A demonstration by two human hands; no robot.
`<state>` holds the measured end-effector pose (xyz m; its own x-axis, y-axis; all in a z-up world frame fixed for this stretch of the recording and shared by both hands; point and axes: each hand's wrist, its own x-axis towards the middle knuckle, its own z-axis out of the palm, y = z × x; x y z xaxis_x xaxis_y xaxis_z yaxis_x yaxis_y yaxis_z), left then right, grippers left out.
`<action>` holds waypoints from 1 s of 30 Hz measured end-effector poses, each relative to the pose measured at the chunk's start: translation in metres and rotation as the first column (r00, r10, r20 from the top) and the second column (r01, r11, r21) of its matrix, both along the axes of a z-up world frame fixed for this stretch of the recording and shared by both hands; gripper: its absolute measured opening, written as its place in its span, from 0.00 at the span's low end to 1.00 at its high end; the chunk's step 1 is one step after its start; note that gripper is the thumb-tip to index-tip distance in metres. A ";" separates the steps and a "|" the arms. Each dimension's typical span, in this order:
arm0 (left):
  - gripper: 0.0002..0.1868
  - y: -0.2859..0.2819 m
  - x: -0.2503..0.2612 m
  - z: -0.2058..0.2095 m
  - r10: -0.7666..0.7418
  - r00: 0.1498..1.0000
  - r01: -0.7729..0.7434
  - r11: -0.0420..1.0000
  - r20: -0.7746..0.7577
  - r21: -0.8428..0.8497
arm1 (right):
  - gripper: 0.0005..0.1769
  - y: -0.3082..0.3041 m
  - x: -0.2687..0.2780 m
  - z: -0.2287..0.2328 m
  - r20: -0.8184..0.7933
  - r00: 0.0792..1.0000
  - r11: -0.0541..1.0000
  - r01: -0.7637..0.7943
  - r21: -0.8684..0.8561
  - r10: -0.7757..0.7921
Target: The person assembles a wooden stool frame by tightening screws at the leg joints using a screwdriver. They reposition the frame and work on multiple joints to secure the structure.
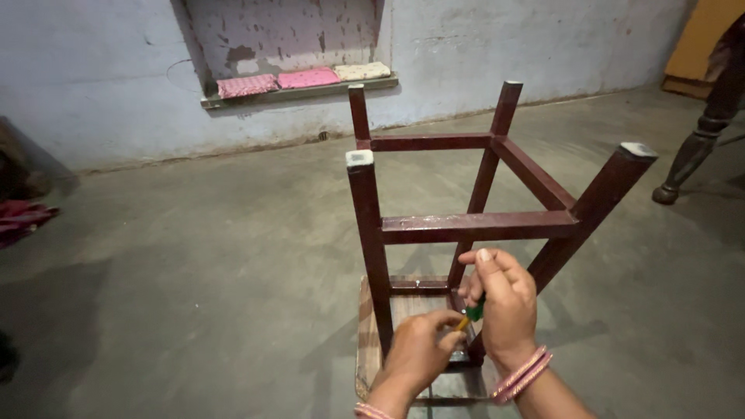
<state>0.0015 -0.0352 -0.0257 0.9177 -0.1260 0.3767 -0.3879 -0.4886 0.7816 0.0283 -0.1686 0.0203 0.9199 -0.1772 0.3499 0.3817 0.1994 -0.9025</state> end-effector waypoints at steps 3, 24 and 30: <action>0.11 0.009 -0.004 0.001 0.220 0.973 -0.209 0.969 0.070 -0.133 | 0.17 -0.004 0.013 0.000 0.028 0.999 0.999 -0.018 0.045 0.017; 0.17 0.039 0.049 0.000 0.327 0.944 -0.288 0.744 -0.048 -0.603 | 0.11 -0.020 0.018 0.000 0.039 0.990 0.980 -0.141 0.140 0.136; 0.16 0.039 0.055 -0.008 0.269 0.963 -0.208 0.732 -0.004 -0.648 | 0.10 -0.036 0.036 0.003 0.078 0.796 0.791 -0.605 0.095 0.600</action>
<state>0.0561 0.0041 -0.0342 0.8453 0.3906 0.3645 -0.4061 0.0264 0.9135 0.0645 -0.2046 0.0237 0.8379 0.3687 0.4024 0.1878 0.4975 -0.8469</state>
